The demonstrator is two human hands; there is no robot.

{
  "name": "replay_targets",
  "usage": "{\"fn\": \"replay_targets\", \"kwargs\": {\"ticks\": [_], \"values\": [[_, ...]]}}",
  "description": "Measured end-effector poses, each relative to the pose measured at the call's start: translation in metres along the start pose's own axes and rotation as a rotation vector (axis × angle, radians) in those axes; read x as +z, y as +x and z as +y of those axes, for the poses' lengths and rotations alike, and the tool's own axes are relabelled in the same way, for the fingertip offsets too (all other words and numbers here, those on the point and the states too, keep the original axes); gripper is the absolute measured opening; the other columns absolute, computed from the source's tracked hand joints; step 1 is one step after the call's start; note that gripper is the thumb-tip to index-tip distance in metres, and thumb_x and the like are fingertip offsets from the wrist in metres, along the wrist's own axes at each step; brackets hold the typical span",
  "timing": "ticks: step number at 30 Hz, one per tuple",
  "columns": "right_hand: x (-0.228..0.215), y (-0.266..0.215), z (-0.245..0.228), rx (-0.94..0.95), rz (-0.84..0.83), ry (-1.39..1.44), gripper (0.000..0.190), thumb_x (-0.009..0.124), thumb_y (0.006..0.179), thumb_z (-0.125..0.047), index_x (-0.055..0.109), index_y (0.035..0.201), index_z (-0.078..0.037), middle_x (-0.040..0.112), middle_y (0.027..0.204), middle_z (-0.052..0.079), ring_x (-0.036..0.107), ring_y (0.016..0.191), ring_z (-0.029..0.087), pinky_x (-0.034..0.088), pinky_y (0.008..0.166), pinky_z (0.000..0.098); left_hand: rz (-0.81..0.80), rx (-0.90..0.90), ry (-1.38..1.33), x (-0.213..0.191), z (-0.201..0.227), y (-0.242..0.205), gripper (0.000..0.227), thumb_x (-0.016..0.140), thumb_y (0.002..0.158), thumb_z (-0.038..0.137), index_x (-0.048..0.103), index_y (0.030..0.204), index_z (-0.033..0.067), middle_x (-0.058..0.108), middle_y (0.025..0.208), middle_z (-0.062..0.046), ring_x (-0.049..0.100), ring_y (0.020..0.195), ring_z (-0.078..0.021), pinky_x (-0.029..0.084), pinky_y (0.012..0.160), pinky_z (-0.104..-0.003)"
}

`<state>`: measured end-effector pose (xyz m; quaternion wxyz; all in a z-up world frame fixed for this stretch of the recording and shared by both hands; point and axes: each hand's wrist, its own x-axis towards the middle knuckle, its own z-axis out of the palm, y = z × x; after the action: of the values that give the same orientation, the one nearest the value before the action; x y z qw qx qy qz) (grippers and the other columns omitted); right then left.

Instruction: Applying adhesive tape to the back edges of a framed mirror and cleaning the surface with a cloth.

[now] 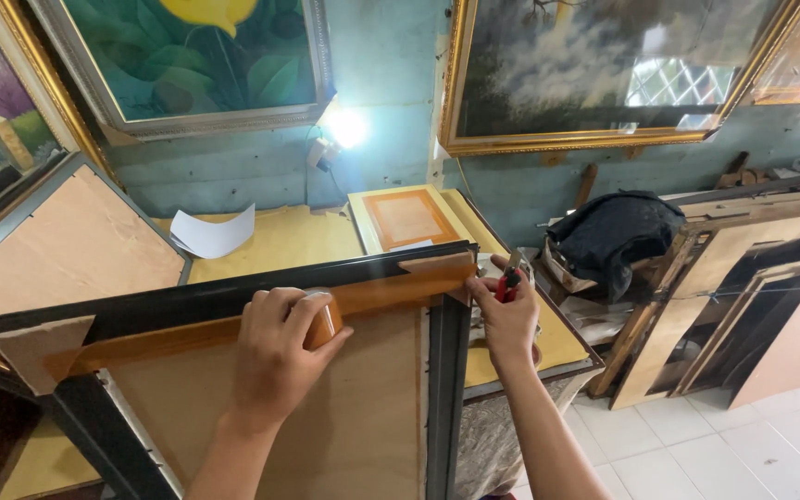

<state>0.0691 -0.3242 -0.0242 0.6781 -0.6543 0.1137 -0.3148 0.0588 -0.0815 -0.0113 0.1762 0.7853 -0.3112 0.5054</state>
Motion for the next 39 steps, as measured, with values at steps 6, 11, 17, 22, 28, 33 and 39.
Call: {"fn": "replay_targets", "kwargs": {"ticks": [6, 11, 17, 22, 28, 33, 39], "values": [[0.003, -0.002, -0.006, 0.005, 0.034, 0.008, 0.042, 0.070, 0.070, -0.014, 0.056, 0.109, -0.008, 0.063, 0.071, 0.002, 0.057, 0.068, 0.010, 0.049, 0.077, 0.0238, 0.021, -0.024, 0.043, 0.002, 0.002, 0.002, 0.046, 0.084, 0.059, 0.020, 0.054, 0.093, 0.0090, 0.049, 0.082, -0.007, 0.045, 0.070, -0.0244, 0.038, 0.061, -0.034], [0.002, -0.003, -0.007, -0.008, 0.035, -0.043, 0.040, 0.070, 0.070, -0.015, 0.056, 0.107, -0.009, 0.065, 0.074, 0.004, 0.060, 0.071, 0.011, 0.052, 0.077, 0.0252, -0.013, -0.029, 0.091, 0.005, 0.005, 0.004, 0.047, 0.084, 0.059, 0.020, 0.053, 0.092, 0.0099, 0.049, 0.083, -0.007, 0.044, 0.069, -0.0236, 0.039, 0.061, -0.034], [0.002, -0.005, -0.006, 0.014, 0.070, -0.121, 0.040, 0.071, 0.070, -0.019, 0.057, 0.107, -0.010, 0.065, 0.074, 0.003, 0.060, 0.072, 0.011, 0.051, 0.081, 0.0266, -0.066, -0.014, 0.112, 0.006, 0.006, 0.004, 0.046, 0.083, 0.059, 0.020, 0.053, 0.092, 0.0095, 0.049, 0.085, -0.006, 0.044, 0.070, -0.0229, 0.038, 0.060, -0.033], [0.002, -0.004, -0.003, 0.002, 0.083, -0.147, 0.040, 0.070, 0.070, -0.020, 0.057, 0.107, -0.011, 0.066, 0.074, 0.003, 0.059, 0.065, 0.010, 0.052, 0.073, 0.0251, -0.085, -0.025, 0.124, 0.007, 0.009, 0.005, 0.047, 0.084, 0.057, 0.020, 0.053, 0.092, 0.0095, 0.049, 0.084, -0.006, 0.045, 0.069, -0.0222, 0.038, 0.059, -0.032], [0.003, -0.002, -0.002, 0.006, 0.099, -0.119, 0.040, 0.071, 0.069, -0.021, 0.058, 0.106, -0.011, 0.065, 0.074, 0.003, 0.061, 0.070, 0.011, 0.051, 0.077, 0.0255, -0.084, -0.038, 0.120, 0.009, 0.010, 0.007, 0.047, 0.084, 0.057, 0.021, 0.052, 0.091, 0.0099, 0.049, 0.084, -0.006, 0.045, 0.069, -0.0220, 0.039, 0.061, -0.032], [0.003, -0.002, -0.002, 0.009, 0.088, -0.102, 0.041, 0.071, 0.070, -0.021, 0.057, 0.107, -0.011, 0.065, 0.074, 0.003, 0.060, 0.070, 0.011, 0.051, 0.077, 0.0253, -0.085, -0.042, 0.130, 0.009, 0.009, 0.006, 0.046, 0.083, 0.058, 0.021, 0.051, 0.089, 0.0105, 0.049, 0.082, -0.006, 0.044, 0.069, -0.0219, 0.038, 0.060, -0.032], [0.005, -0.003, 0.000, 0.025, 0.130, -0.175, 0.036, 0.072, 0.068, -0.024, 0.059, 0.099, -0.014, 0.063, 0.082, 0.000, 0.056, 0.071, 0.009, 0.049, 0.072, 0.0223, -0.088, -0.049, 0.143, 0.011, 0.008, 0.003, 0.045, 0.083, 0.057, 0.021, 0.052, 0.089, 0.0107, 0.049, 0.082, -0.005, 0.044, 0.069, -0.0217, 0.039, 0.060, -0.032]]}}
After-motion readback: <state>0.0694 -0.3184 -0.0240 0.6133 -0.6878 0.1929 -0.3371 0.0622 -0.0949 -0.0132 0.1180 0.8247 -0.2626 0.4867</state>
